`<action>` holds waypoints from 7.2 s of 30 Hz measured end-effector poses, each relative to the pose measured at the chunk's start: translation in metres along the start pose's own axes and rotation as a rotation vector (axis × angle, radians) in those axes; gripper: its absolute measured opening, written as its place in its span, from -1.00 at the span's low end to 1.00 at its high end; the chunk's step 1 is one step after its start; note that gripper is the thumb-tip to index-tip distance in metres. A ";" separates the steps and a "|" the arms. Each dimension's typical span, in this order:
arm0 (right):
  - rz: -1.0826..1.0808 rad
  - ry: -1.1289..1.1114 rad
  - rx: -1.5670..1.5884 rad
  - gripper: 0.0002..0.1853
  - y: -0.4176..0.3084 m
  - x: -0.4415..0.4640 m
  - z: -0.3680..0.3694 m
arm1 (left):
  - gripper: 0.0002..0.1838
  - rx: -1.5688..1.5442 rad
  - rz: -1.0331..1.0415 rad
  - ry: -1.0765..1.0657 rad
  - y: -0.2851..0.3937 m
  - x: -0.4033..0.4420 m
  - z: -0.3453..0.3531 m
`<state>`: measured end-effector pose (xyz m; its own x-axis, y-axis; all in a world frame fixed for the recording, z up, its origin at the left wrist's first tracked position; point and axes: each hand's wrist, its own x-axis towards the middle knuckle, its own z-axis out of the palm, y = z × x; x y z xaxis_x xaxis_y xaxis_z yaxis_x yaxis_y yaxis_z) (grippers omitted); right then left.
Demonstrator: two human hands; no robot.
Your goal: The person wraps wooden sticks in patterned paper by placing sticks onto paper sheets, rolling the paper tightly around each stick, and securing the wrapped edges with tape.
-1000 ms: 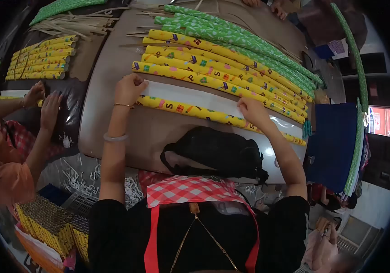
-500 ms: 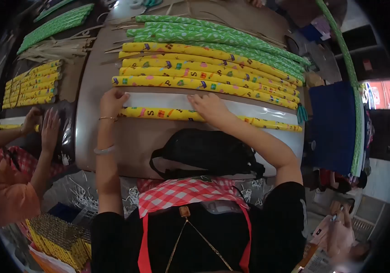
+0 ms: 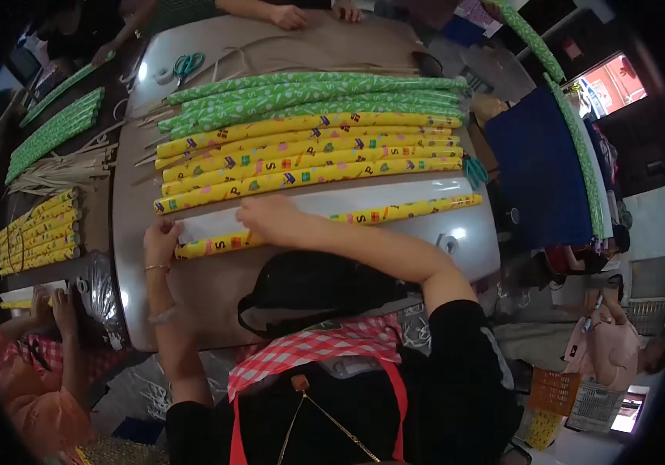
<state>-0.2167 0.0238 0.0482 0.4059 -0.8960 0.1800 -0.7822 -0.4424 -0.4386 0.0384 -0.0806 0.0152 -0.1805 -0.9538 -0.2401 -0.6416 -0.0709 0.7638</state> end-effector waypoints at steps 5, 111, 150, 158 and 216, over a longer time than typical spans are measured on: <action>0.028 0.131 0.150 -0.90 -0.028 0.070 0.040 | -0.83 -0.121 0.089 0.007 -0.015 0.002 0.003; 0.493 0.105 0.229 -0.83 -0.023 0.071 0.040 | -0.76 -0.619 0.021 -0.115 -0.025 -0.008 -0.003; 0.887 0.756 -0.337 -0.78 0.069 -0.286 -0.152 | -0.78 0.312 -0.050 0.229 0.015 -0.010 0.007; 1.013 0.954 -0.453 -0.77 0.051 -0.303 -0.166 | -0.78 0.364 -0.108 0.276 0.026 -0.016 -0.005; 0.818 0.146 0.281 -0.71 -0.051 -0.293 -0.263 | -0.72 -0.238 0.225 -0.925 0.097 -0.078 -0.033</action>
<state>-0.4204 0.2989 0.2490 -0.3108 -0.9325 -0.1838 -0.6483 0.3494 -0.6765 0.0143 -0.0231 0.1276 -0.8581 -0.3546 -0.3712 -0.3718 -0.0693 0.9257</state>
